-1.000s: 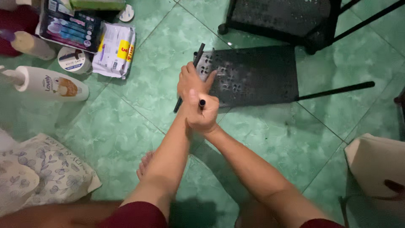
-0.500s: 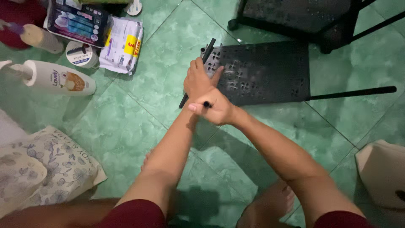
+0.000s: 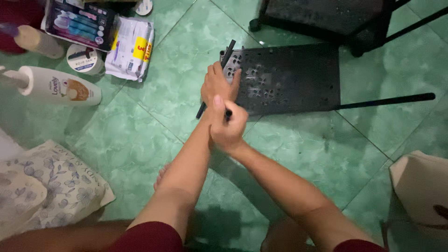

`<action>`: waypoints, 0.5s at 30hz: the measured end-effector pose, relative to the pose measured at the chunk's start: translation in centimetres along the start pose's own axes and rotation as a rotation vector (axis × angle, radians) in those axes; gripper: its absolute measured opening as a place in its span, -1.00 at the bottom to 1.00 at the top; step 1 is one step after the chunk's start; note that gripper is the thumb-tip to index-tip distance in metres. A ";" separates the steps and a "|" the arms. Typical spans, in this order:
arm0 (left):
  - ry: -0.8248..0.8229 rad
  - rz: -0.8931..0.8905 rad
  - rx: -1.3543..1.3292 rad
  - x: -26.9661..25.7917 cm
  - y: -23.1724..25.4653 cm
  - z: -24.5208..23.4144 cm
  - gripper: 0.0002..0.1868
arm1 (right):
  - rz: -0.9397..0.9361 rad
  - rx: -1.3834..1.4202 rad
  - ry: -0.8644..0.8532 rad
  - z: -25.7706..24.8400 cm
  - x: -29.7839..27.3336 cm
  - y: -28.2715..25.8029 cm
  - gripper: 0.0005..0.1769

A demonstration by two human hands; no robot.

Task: The person assembles a black metal stand by inserting legs into a perforated tray and securing them with small plastic fasteners. The person handles the tray, legs, and fasteners while sitting on the floor.

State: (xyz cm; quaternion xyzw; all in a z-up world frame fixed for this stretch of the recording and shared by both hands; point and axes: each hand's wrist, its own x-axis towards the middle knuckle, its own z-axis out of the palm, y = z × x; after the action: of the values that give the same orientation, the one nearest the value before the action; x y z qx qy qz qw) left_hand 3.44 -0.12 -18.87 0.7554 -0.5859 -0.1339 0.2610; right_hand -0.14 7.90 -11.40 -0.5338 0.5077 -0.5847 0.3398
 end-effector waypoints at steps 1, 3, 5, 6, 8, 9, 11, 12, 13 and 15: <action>0.006 0.016 -0.015 -0.2 0.0 -0.2 -0.46 | 0.012 0.029 -0.047 -0.2 0.2 0.3 -0.59; 0.025 0.044 -0.035 -0.1 0.2 -0.4 -0.45 | 0.034 0.093 -0.141 -0.7 0.8 0.8 -0.53; 0.051 0.060 -0.047 0.0 0.2 -0.6 -0.43 | -0.029 0.070 -0.306 -1.5 1.6 1.3 -0.51; 0.050 0.053 -0.048 0.0 0.2 -0.7 -0.43 | -0.059 0.058 -0.391 -2.0 2.0 1.4 -0.50; 0.046 0.042 -0.052 -0.1 0.2 -0.6 -0.45 | -0.083 0.159 -0.692 -3.1 3.2 1.7 -0.53; 0.042 0.049 -0.047 -0.2 0.2 -0.6 -0.45 | -0.093 0.208 -0.841 -3.6 3.9 1.8 -0.55; 0.035 0.067 -0.039 -0.3 0.2 -0.6 -0.45 | 0.047 0.177 -1.032 -4.3 5.5 1.9 -0.51; 0.033 0.056 -0.043 -0.4 0.2 -0.6 -0.45 | 0.115 0.162 -1.126 -4.4 5.9 1.9 -0.48; 0.030 0.044 -0.047 -0.5 0.2 -0.6 -0.45 | 0.124 0.212 -1.121 -4.4 5.9 1.7 -0.57; 0.025 0.037 -0.048 -0.1 0.4 -0.5 -0.44 | 0.138 0.309 -1.111 -4.6 5.8 1.3 -0.69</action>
State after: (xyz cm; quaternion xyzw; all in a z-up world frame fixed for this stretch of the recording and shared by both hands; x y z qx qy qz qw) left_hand 3.36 0.06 -18.28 0.7396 -0.5930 -0.1338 0.2887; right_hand -5.96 3.21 -10.63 -0.6704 0.1954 -0.2607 0.6666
